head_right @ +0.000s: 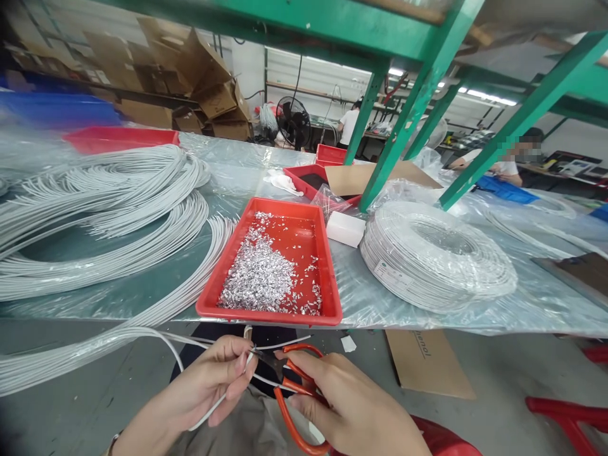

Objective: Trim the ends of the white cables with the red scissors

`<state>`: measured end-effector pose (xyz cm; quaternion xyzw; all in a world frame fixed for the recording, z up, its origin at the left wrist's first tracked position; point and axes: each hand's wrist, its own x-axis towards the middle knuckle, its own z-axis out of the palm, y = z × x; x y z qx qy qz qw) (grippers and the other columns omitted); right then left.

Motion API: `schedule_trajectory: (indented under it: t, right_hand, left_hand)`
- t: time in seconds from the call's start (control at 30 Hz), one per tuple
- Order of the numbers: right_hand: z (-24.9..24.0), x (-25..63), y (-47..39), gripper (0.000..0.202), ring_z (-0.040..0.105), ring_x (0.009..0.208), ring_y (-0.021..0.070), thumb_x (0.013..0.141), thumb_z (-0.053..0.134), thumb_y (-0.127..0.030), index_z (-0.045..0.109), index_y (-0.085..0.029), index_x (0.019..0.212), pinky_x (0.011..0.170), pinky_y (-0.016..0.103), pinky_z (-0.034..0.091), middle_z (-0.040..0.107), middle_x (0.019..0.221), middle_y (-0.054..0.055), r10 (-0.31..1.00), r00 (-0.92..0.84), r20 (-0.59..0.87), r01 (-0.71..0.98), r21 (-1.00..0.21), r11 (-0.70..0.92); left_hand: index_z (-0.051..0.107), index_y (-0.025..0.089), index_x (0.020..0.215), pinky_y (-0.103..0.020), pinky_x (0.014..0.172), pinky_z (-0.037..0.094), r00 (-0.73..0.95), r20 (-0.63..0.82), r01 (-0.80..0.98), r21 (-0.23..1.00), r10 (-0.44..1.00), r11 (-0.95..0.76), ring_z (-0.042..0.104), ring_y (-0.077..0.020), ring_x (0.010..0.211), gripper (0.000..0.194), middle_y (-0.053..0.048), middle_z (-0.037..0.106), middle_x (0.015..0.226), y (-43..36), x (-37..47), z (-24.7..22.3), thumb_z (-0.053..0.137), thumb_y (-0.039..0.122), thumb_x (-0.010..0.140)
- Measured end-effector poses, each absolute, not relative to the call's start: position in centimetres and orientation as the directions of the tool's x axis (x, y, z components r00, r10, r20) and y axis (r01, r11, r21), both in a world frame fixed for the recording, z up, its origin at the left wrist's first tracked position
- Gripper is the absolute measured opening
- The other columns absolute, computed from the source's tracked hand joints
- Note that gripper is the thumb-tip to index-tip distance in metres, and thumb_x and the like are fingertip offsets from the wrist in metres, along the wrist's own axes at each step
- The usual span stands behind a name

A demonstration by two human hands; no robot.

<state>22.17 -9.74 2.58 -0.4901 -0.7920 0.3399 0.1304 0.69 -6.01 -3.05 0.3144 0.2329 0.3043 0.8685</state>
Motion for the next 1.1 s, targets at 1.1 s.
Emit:
schedule_trajectory:
  t: [1.1]
  right_hand:
    - [-0.8, 16.3, -8.1, 0.021, 0.024, 0.041, 0.0066, 0.059, 0.077, -0.024, 0.059, -0.015, 0.056, 0.039, 0.02, 0.02, 0.034, 0.043, -0.009, 0.996, -0.086, 0.009, -0.048, -0.999, 0.004]
  left_hand:
    - [0.054, 0.015, 0.061, -0.016, 0.035, 0.032, 0.556, -0.115, -0.112, 0.971, 0.823, 0.211, 0.042, -0.0072, 0.038, 0.032, 0.005, 0.045, 0.048, -6.2, 1.0, -3.7, 0.066, 0.043, 0.067]
